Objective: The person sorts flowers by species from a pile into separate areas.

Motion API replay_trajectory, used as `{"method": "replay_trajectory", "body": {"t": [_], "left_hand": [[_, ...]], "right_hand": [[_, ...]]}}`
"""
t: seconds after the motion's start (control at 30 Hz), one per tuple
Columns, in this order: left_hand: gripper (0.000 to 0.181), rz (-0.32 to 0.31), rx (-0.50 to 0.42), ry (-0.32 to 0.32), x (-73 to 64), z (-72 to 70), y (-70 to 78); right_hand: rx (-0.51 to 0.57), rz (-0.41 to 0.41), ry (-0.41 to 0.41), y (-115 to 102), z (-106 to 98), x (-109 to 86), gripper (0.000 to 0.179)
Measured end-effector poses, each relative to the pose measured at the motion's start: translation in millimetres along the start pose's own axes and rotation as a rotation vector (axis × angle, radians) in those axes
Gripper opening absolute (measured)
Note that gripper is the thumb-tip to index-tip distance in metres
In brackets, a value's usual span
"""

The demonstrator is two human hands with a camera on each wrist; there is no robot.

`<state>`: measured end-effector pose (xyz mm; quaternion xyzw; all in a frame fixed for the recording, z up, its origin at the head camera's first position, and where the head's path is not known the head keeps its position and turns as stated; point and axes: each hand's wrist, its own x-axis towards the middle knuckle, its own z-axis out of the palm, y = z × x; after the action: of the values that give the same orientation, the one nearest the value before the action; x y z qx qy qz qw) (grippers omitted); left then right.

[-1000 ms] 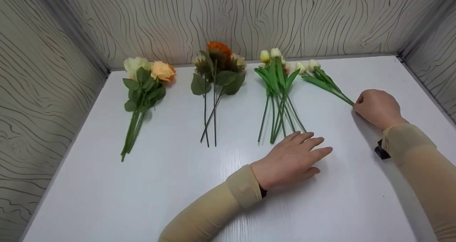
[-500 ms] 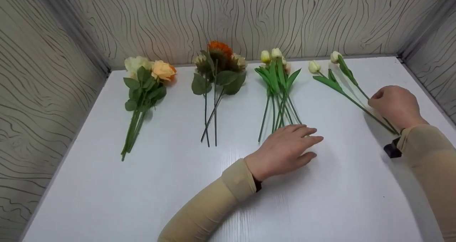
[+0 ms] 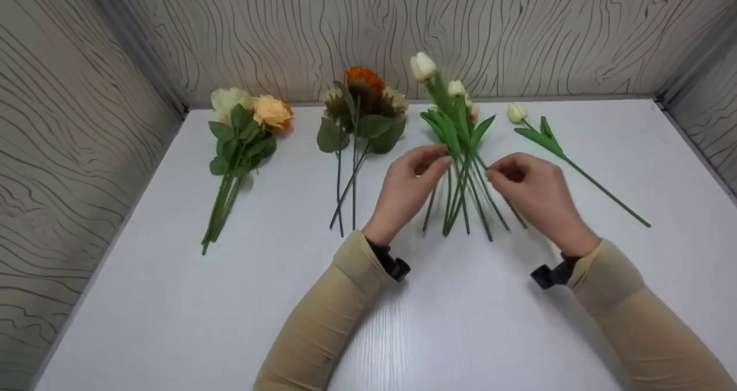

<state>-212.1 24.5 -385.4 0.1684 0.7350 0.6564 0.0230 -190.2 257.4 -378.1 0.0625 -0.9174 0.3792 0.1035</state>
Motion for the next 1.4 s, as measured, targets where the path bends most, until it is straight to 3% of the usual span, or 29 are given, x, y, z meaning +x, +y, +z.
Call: {"method": "replay_trajectory", "body": {"t": [0.13, 0.3, 0.4, 0.63, 0.83, 1.0, 1.4], "left_hand": [[0.039, 0.000, -0.163, 0.110, 3.5, -6.8, -0.8], [0.030, 0.020, -0.255, 0.146, 4.9, -8.1, -0.9], [0.026, 0.013, -0.292, 0.148, 5.7, -9.2, -0.3], [0.023, -0.025, -0.322, 0.119, 5.9, -9.3, 1.6], [0.027, -0.033, -0.301, 0.089, 5.7, -9.9, 2.8], [0.028, -0.046, -0.321, 0.079, 4.8, -11.3, 4.3], [0.021, -0.068, -0.334, 0.087, 4.4, -10.5, 2.2]], "right_hand": [[0.007, -0.149, 0.038, -22, 26, -7.3, 0.009], [0.039, -0.190, 0.045, -31, 38, -12.7, 0.008], [0.112, -0.141, -0.006, -33, 41, -12.6, 0.011], [0.377, 0.064, -0.193, -32, 45, -13.5, 0.027], [0.489, 0.125, -0.278, -31, 49, -13.7, 0.031], [0.544, 0.144, -0.297, -31, 51, -13.7, 0.031], [0.506, 0.162, -0.263, -31, 53, -13.9, 0.031]]}}
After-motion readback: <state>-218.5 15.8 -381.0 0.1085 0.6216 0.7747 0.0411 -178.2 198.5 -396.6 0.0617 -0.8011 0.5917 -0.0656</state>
